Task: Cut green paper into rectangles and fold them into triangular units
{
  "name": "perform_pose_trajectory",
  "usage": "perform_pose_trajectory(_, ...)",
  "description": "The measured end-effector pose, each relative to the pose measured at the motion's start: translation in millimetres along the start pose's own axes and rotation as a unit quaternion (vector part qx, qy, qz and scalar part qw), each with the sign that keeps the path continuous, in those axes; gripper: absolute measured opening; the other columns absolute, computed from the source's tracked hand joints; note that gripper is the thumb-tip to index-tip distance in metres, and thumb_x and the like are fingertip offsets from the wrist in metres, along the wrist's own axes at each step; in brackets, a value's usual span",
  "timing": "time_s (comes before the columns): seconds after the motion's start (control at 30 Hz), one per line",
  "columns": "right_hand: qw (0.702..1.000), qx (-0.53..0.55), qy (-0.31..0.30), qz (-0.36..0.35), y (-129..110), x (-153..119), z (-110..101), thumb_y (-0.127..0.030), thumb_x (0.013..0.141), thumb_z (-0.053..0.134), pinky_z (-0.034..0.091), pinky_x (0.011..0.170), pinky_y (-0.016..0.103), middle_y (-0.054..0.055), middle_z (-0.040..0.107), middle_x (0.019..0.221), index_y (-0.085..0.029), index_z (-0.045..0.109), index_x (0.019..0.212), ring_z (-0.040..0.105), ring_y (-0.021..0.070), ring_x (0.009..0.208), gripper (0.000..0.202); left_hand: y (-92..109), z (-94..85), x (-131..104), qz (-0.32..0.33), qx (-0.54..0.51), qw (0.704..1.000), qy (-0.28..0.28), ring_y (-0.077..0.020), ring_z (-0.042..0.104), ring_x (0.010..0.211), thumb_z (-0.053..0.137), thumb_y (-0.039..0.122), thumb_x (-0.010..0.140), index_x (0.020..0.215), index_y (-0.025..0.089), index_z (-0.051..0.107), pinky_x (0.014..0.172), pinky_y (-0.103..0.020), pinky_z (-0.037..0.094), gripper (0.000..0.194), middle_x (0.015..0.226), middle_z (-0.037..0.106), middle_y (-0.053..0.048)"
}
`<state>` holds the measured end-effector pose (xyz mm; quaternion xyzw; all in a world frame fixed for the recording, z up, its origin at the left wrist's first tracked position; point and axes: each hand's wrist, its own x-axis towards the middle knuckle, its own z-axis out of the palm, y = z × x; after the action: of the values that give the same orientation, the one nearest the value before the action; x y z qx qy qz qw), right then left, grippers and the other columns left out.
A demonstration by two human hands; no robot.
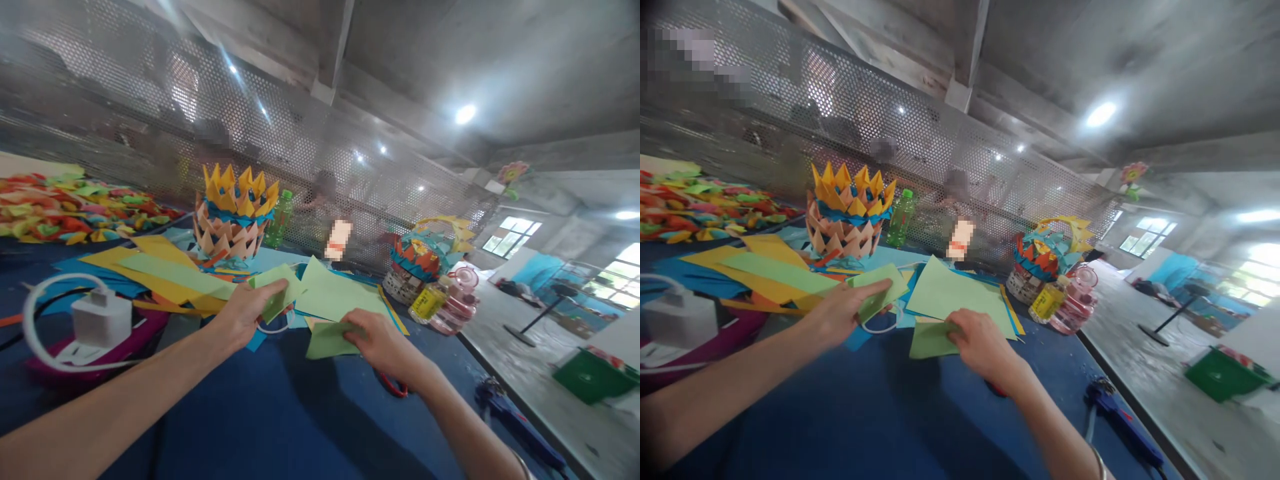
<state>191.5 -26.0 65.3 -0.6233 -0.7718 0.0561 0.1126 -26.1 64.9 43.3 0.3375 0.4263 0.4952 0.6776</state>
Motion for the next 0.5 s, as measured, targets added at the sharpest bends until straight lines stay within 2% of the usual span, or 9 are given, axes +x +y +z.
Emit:
perform_pose_trajectory(0.1,0.999,-0.019,0.011,0.026,5,-6,17,-0.009,0.086,0.053,0.038,0.075,0.028,0.006,0.07,0.089,-0.018,0.065,0.09,0.064,0.0221,0.088,0.016,-1,0.8,-2,0.001,0.012,1.0,-0.003,-0.0154,0.062,0.046,0.075,0.012,0.073,0.06,0.013,0.067,0.047,-0.023,0.052,0.015,0.054,0.068,-0.003)
perform_pose_trajectory(0.17,0.999,-0.024,0.022,0.035,7,-9,21,-0.009,0.087,0.051,0.036,0.073,0.028,0.006,0.069,0.087,-0.018,0.063,0.087,0.063,0.0222,0.087,0.016,-2,1.2,-3,0.004,0.018,1.0,-0.008,-0.0149,0.062,0.046,0.073,0.013,0.075,0.062,0.014,0.068,0.049,-0.023,0.053,0.014,0.054,0.067,-0.002)
perform_pose_trajectory(0.37,0.999,0.012,0.037,0.032,16,-6,4,-0.015,0.088,0.051,0.035,0.065,0.025,0.002,0.065,0.078,-0.019,0.06,0.084,0.059,0.0179,0.075,0.011,-6,2.0,-4,0.006,0.036,0.999,-0.026,-0.0162,0.064,0.048,0.075,0.018,0.072,0.065,0.012,0.068,0.053,-0.026,0.055,0.012,0.056,0.068,-0.003)
perform_pose_trajectory(0.5,0.998,0.053,0.006,0.012,25,0,6,-0.015,0.082,0.056,0.039,0.064,0.023,0.0,0.068,0.078,-0.019,0.061,0.08,0.062,0.0172,0.074,0.007,-15,2.8,-7,0.013,0.053,0.997,-0.054,-0.0169,0.065,0.052,0.08,0.025,0.066,0.074,0.014,0.069,0.055,-0.027,0.056,0.017,0.063,0.071,-0.003)
